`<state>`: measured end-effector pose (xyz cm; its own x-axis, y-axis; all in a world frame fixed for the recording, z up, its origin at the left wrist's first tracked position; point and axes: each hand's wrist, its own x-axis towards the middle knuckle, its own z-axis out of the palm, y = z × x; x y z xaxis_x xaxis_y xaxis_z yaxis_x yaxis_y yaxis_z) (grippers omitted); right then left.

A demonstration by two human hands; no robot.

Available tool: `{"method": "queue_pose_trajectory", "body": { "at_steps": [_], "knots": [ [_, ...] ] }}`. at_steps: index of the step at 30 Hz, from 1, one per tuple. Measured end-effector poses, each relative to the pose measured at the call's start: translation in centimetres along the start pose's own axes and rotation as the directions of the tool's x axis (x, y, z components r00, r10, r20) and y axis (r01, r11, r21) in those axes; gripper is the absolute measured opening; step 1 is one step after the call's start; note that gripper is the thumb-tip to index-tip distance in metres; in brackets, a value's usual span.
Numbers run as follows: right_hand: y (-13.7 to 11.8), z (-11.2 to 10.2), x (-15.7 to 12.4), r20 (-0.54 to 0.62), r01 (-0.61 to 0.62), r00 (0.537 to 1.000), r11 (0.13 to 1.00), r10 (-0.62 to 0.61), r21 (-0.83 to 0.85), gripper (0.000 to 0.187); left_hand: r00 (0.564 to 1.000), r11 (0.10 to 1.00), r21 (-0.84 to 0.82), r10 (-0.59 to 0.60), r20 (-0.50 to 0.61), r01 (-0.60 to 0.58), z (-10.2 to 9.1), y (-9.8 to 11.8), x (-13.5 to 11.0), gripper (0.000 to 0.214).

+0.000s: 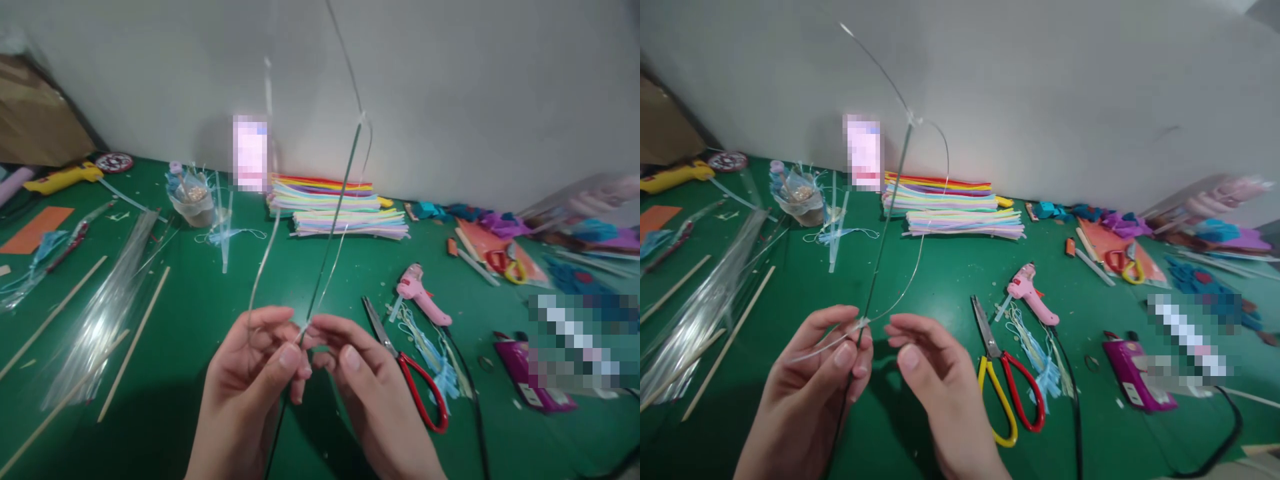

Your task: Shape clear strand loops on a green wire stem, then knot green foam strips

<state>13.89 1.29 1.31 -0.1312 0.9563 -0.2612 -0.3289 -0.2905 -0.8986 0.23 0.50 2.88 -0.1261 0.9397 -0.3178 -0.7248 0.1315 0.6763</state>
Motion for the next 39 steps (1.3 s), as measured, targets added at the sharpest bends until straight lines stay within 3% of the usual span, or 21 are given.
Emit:
{"method": "queue_pose_trajectory", "body": {
  "at_steps": [4,9,14,16,19,21,23,25,26,27,28,29,30,32,34,36,39],
  "knots": [
    [0.2,3.3,0.8,0.158,-0.075,0.987,0.938,0.023,0.337,0.019,0.992,1.0,0.024,0.006,0.123,-0.009,-0.7,-0.1,0.3,0.019],
    [-0.3,4.1,1.2,0.093,-0.048,0.996,0.918,0.012,0.394,0.01,0.989,0.999,0.035,-0.014,0.147,0.009,-0.9,-0.1,0.3,0.018],
    [-0.7,3.7,1.4,0.14,-0.049,0.99,0.939,0.001,0.342,0.009,0.978,0.994,0.082,-0.091,0.187,0.076,-1.0,-0.6,0.2,0.019],
    [-0.7,3.7,1.5,0.077,-0.034,0.997,0.948,0.009,0.317,0.009,0.968,0.988,0.099,-0.138,0.208,0.119,-0.8,-0.7,0.1,0.024],
    [-0.3,3.6,1.6,-0.047,0.007,0.999,0.973,0.004,0.23,0.017,0.967,0.965,0.186,-0.212,0.144,0.184,-0.4,-0.5,-0.2,0.031],
    [-0.1,3.1,1.5,-0.013,-0.003,1.0,0.988,0.005,0.157,0.026,0.977,0.948,0.262,-0.205,0.065,0.182,-0.1,-0.2,-0.3,0.034],
    [-0.1,1.7,1.3,0.06,-0.028,0.998,0.999,0.027,0.017,0.036,0.986,0.938,0.31,-0.167,0.011,0.156,-0.1,0.0,-0.3,0.037],
    [-0.8,-0.9,1.1,0.059,-0.033,0.997,0.97,0.049,-0.241,0.042,0.988,0.928,0.341,-0.149,-0.033,0.152,-0.1,0.0,-0.1,0.036],
    [-1.3,-2.6,1.2,0.008,-0.025,0.999,0.909,0.031,-0.416,0.043,0.988,0.923,0.353,-0.146,-0.049,0.153,0.0,0.0,0.0,0.034],
    [-2.1,-4.6,1.3,-0.065,0.0,0.997,0.791,-0.05,-0.611,0.041,0.988,0.92,0.36,-0.14,-0.061,0.152,0.1,0.0,0.1,0.032],
    [-2.9,-6.7,1.7,-0.14,-0.019,0.976,0.576,-0.167,-0.817,0.038,0.989,0.919,0.365,-0.132,-0.07,0.148,0.2,-0.1,0.1,0.031],
    [-3.8,-8.8,2.2,-0.191,-0.108,0.936,0.275,-0.296,-0.955,0.036,0.99,0.919,0.367,-0.123,-0.074,0.141,0.3,-0.1,0.1,0.031],
    [-4.5,-10.8,2.8,-0.234,-0.186,0.9,0.161,-0.368,-0.969,0.038,0.99,0.92,0.367,-0.118,-0.072,0.136,0.4,-0.2,0.1,0.032],
    [-5.7,-14.3,4.5,-0.274,-0.287,0.854,0.039,-0.443,-0.957,0.046,0.991,0.923,0.361,-0.114,-0.072,0.133,0.5,-0.3,0.1,0.033],
    [-6.1,-16.7,6.3,-0.276,-0.325,0.862,-0.046,-0.424,-0.945,0.041,0.99,0.926,0.35,-0.118,-0.077,0.137,0.5,-0.4,0.2,0.029],
    [-6.0,-18.0,7.8,-0.277,-0.331,0.887,-0.091,-0.37,-0.939,0.034,0.99,0.933,0.331,-0.122,-0.076,0.141,0.3,-0.4,0.3,0.025],
    [-5.7,-18.5,9.1,-0.279,-0.322,0.904,-0.087,-0.324,-0.943,0.031,0.988,0.943,0.298,-0.126,-0.086,0.146,0.0,-0.5,0.7,0.025]
  ]
}}
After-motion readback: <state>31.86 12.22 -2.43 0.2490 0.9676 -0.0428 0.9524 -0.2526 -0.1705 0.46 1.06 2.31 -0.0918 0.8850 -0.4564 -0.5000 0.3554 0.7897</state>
